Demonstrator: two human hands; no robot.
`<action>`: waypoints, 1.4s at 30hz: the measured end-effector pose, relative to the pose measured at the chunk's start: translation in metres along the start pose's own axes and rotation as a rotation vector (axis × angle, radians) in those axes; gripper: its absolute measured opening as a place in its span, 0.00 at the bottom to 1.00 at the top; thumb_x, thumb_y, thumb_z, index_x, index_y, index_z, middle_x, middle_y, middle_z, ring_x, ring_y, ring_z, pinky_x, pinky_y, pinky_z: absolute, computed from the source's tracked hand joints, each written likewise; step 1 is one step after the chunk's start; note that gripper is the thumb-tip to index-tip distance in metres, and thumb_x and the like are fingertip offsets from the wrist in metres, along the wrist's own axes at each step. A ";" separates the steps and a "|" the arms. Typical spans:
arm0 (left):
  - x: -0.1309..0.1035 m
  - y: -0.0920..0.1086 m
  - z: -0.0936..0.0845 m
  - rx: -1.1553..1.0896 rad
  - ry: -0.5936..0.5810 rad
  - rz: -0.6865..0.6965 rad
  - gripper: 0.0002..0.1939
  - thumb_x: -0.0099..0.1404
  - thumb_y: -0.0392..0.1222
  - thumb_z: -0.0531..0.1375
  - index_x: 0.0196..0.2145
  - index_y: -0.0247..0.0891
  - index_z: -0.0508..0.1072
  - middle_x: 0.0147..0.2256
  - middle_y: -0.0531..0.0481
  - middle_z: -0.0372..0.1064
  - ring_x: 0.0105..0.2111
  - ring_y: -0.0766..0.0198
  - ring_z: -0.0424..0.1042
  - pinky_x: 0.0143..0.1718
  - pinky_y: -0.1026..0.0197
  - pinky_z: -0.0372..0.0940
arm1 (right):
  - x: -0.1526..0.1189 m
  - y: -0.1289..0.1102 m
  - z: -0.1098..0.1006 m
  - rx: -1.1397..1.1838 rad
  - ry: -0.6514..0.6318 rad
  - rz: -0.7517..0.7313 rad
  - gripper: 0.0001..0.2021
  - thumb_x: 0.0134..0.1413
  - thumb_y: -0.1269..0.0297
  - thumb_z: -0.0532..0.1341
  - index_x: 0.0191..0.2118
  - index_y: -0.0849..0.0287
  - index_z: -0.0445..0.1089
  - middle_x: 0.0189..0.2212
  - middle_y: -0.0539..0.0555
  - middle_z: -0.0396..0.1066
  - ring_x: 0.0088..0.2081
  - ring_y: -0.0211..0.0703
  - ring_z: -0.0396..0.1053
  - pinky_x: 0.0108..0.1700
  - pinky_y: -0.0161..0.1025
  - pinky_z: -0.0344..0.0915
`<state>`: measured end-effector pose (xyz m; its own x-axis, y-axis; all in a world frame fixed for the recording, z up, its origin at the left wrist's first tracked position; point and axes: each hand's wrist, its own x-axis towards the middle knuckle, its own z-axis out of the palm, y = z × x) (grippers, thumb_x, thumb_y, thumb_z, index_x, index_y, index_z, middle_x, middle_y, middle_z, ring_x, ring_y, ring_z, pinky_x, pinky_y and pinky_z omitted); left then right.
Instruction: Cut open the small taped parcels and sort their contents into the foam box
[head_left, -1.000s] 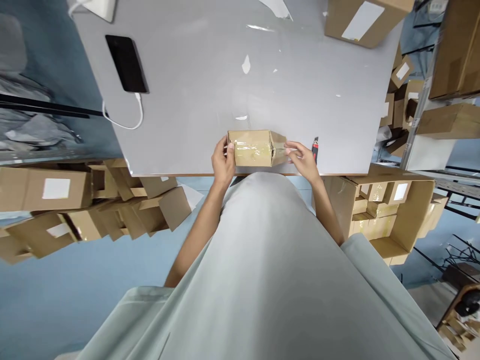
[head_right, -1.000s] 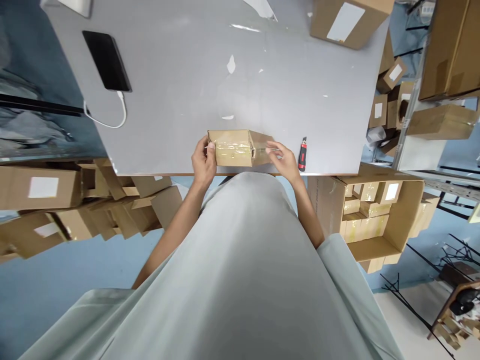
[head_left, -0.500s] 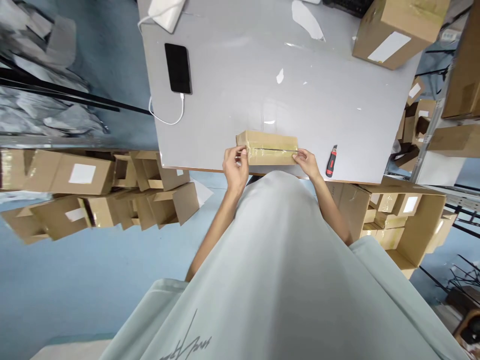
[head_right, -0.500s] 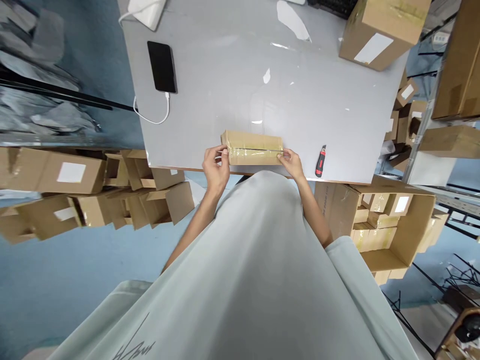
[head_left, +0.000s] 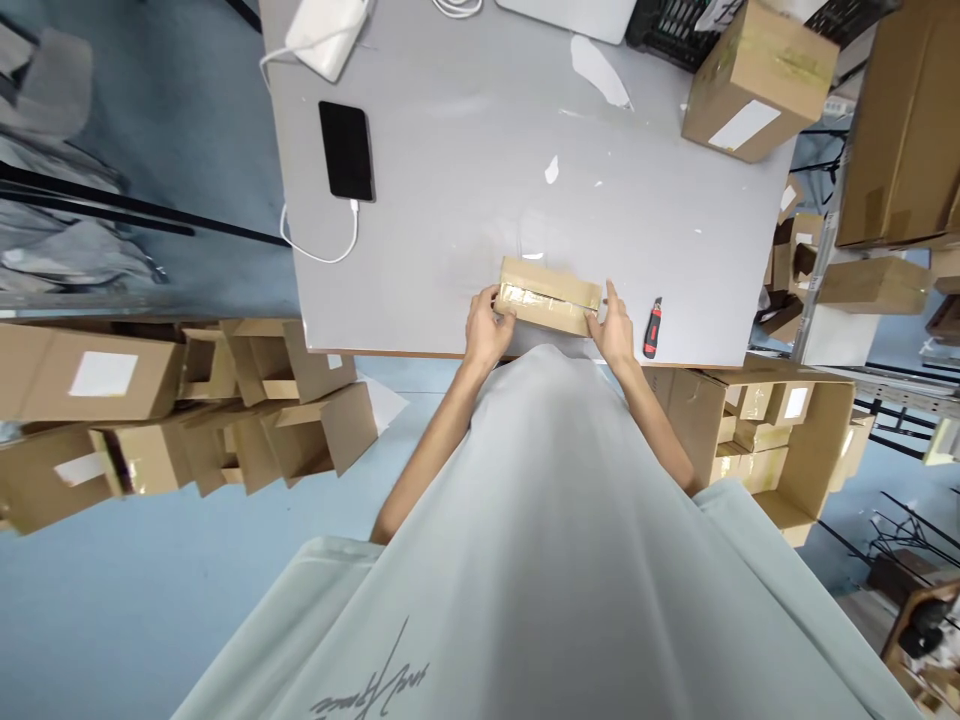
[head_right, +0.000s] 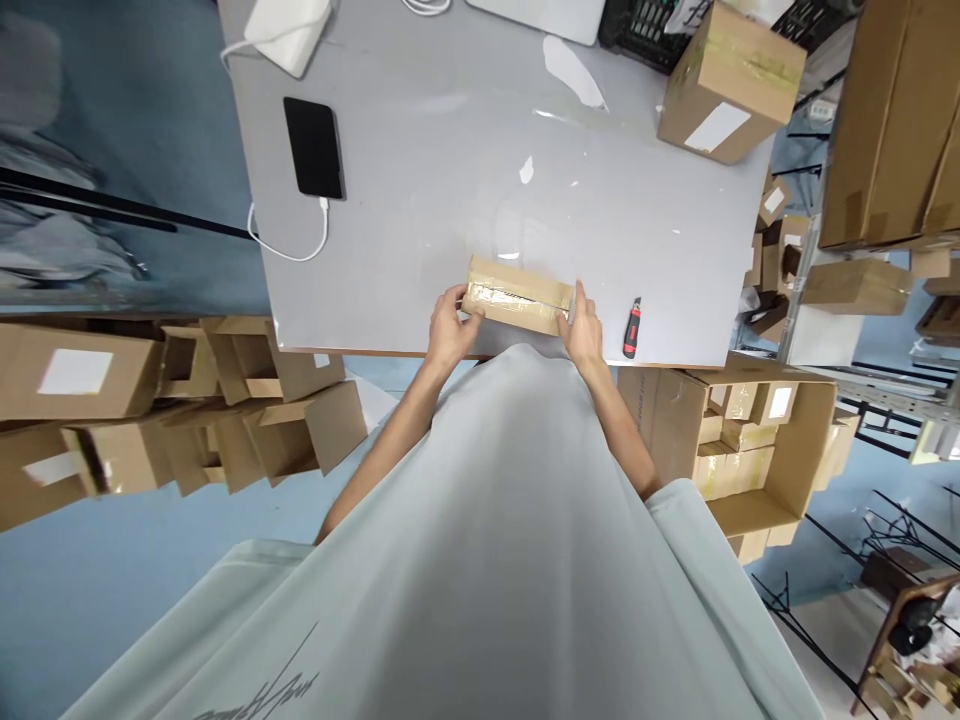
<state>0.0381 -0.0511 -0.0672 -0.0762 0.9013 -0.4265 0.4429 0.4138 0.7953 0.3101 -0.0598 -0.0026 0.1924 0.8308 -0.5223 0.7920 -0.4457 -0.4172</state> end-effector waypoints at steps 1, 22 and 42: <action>-0.001 0.000 0.000 -0.009 0.004 -0.003 0.26 0.67 0.40 0.66 0.62 0.44 0.74 0.60 0.39 0.76 0.62 0.44 0.76 0.64 0.43 0.75 | 0.001 -0.003 0.000 -0.046 -0.007 -0.020 0.39 0.78 0.47 0.57 0.85 0.54 0.51 0.79 0.70 0.61 0.55 0.64 0.83 0.65 0.62 0.76; -0.006 -0.011 -0.006 -0.140 -0.031 -0.229 0.16 0.62 0.37 0.70 0.43 0.44 0.67 0.48 0.46 0.76 0.52 0.55 0.77 0.59 0.51 0.72 | 0.025 -0.005 -0.005 -0.009 -0.068 -0.140 0.24 0.83 0.48 0.47 0.68 0.54 0.69 0.61 0.68 0.82 0.54 0.65 0.82 0.64 0.60 0.72; -0.019 0.016 -0.010 0.034 -0.117 0.008 0.21 0.59 0.34 0.70 0.46 0.46 0.68 0.65 0.37 0.68 0.70 0.44 0.69 0.70 0.40 0.68 | 0.088 0.017 0.002 0.307 0.214 0.025 0.21 0.80 0.42 0.55 0.60 0.53 0.67 0.52 0.62 0.79 0.50 0.55 0.80 0.59 0.50 0.75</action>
<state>0.0376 -0.0602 -0.0418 0.0314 0.8826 -0.4692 0.4729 0.4004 0.7849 0.3392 0.0048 -0.0571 0.3520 0.8546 -0.3817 0.5811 -0.5193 -0.6266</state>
